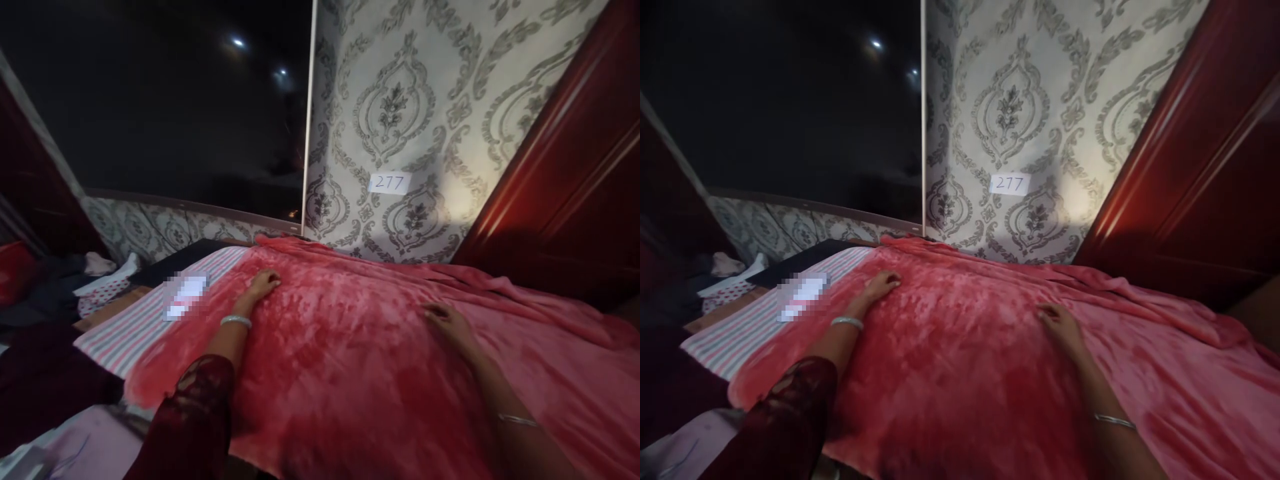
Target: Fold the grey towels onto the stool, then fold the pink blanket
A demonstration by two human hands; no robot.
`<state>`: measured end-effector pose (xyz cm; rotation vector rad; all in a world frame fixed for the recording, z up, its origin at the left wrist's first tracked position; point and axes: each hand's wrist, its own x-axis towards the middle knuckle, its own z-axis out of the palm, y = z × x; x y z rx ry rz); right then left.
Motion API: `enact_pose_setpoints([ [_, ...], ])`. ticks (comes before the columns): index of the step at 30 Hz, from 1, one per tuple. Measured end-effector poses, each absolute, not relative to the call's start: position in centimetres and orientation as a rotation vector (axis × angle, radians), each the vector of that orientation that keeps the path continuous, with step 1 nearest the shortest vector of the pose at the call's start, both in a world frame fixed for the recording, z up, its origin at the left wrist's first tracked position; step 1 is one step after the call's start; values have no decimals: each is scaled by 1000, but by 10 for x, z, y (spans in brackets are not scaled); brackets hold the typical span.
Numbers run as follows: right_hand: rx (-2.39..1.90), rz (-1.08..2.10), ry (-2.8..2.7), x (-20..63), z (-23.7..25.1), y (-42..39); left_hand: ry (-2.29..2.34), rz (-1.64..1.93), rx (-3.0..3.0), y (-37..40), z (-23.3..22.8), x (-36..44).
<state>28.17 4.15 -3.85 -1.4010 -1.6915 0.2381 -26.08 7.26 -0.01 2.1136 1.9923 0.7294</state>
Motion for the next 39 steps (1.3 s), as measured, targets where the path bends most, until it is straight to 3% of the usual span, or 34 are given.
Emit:
enact_pose_setpoints([
  [8, -1419, 308, -1718, 262, -77, 44, 1917, 793, 2150, 75, -11, -268],
  [29, -1520, -11, -1539, 242, -41, 29, 2054, 1290, 2004, 77, 5, -255],
  [39, -1499, 133, -1709, 249, -42, 23, 2307, 970, 2007, 65, 15, -248],
])
